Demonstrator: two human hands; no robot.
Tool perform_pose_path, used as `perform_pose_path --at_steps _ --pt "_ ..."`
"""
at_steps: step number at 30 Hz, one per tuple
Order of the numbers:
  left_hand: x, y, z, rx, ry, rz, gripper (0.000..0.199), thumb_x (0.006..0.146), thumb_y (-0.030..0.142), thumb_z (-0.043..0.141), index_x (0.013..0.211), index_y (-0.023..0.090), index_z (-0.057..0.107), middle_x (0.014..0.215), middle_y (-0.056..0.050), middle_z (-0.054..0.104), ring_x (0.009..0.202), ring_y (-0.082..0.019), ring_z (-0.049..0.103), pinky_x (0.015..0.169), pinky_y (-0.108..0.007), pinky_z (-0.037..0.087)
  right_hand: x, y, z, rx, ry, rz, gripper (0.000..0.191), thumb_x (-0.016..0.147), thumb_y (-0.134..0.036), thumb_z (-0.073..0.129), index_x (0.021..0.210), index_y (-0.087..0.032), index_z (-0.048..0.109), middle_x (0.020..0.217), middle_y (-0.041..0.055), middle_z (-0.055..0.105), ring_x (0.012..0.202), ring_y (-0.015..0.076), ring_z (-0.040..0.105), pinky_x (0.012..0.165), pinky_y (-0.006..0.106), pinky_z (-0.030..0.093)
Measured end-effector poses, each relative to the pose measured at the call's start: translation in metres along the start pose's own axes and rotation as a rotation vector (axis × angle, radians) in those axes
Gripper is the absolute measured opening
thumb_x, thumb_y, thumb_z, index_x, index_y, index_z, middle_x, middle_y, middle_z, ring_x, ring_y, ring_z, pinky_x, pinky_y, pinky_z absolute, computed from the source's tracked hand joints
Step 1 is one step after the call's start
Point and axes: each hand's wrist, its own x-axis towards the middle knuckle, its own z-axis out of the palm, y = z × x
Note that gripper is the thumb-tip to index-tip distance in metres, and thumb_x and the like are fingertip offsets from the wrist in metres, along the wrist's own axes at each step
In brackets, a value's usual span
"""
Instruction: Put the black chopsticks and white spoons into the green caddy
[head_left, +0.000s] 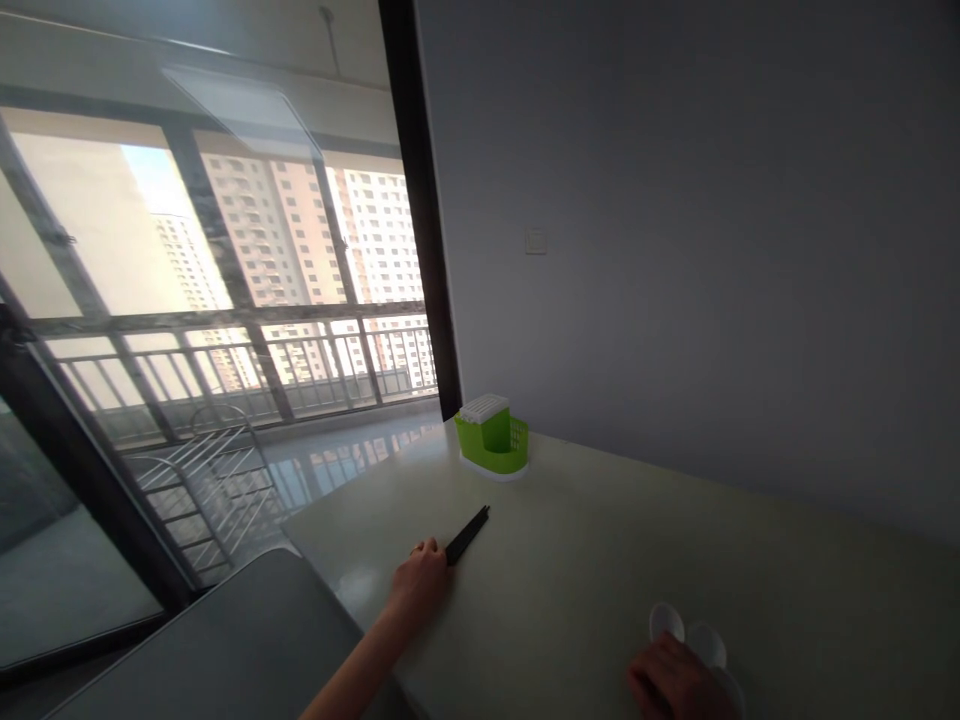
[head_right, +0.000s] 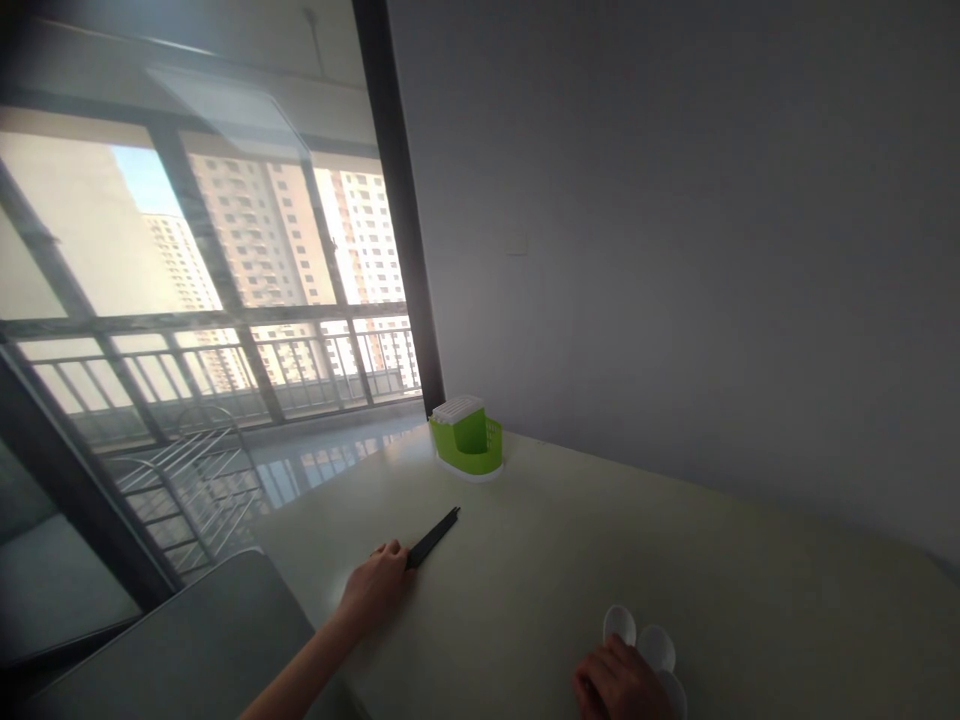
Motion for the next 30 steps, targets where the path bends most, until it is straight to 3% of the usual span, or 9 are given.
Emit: perform_pose_path --at_steps 9,14,18,21,24,27,30 --pt "-0.070 0.118 0.012 -0.104 -0.029 0.229 0.026 0.081 0.029 0.050 0.101 0.016 0.061 0.104 -0.011 0.059 0.095 -0.024 0.058 0.077 -0.034 0.049 0.004 -0.013 -0.006 0.040 -0.021 0.111 0.025 0.090 -0.020 0.039 0.071 -0.022 0.054 0.066 -0.0002 0.060 0.068 0.0182 0.057 0.066 0.029 0.040" --pt "-0.092 0.160 0.008 -0.154 -0.092 0.305 0.027 0.081 0.032 0.052 0.101 0.017 0.061 0.102 -0.013 0.061 0.095 -0.027 0.059 0.076 -0.037 0.051 0.005 -0.018 -0.010 0.026 -0.043 0.143 0.022 0.089 -0.020 0.041 0.071 -0.022 0.053 0.065 -0.0008 0.060 0.066 0.0177 0.057 0.068 0.029 0.038" --pt "-0.102 0.183 0.004 -0.183 -0.189 0.291 0.031 0.079 0.033 0.053 0.105 0.016 0.059 0.102 -0.014 0.061 0.094 -0.029 0.061 0.075 -0.039 0.051 0.005 -0.020 -0.012 0.036 -0.082 0.180 0.019 0.088 -0.020 0.043 0.072 -0.022 0.054 0.068 -0.0001 0.060 0.068 0.0184 0.057 0.065 0.028 0.037" --pt "-0.103 0.189 0.005 -0.170 -0.243 0.310 0.034 0.078 0.036 0.054 0.105 0.017 0.059 0.100 -0.014 0.062 0.091 -0.029 0.062 0.073 -0.040 0.051 0.005 -0.019 -0.011 0.044 -0.091 0.187 0.017 0.087 -0.020 0.044 0.075 -0.022 0.056 0.070 0.0002 0.061 0.069 0.0182 0.057 0.063 0.027 0.038" --pt "-0.086 0.177 0.004 -0.122 -0.148 0.382 0.035 0.078 0.044 0.054 0.101 0.019 0.060 0.095 -0.012 0.063 0.088 -0.028 0.062 0.072 -0.039 0.050 0.005 -0.017 -0.007 0.034 -0.034 0.171 0.016 0.086 -0.022 0.044 0.080 -0.023 0.059 0.070 0.0008 0.062 0.067 0.0185 0.058 0.062 0.027 0.038" --pt "-0.039 0.152 -0.010 -0.035 0.071 0.372 0.030 0.082 0.041 0.051 0.101 0.019 0.058 0.095 -0.009 0.062 0.088 -0.024 0.062 0.074 -0.036 0.049 0.004 -0.015 0.000 0.036 0.027 0.113 0.015 0.086 -0.025 0.046 0.089 -0.025 0.060 0.074 0.0002 0.065 0.071 0.0188 0.059 0.067 0.028 0.039" --pt "0.026 0.123 -0.039 0.059 0.200 0.273 0.026 0.084 0.031 0.051 0.106 0.018 0.056 0.101 -0.010 0.060 0.093 -0.022 0.060 0.071 -0.031 0.049 0.002 -0.010 0.013 -0.003 0.069 0.059 0.018 0.089 -0.034 0.045 0.093 -0.026 0.060 0.074 -0.0008 0.065 0.074 0.0188 0.059 0.071 0.029 0.038"
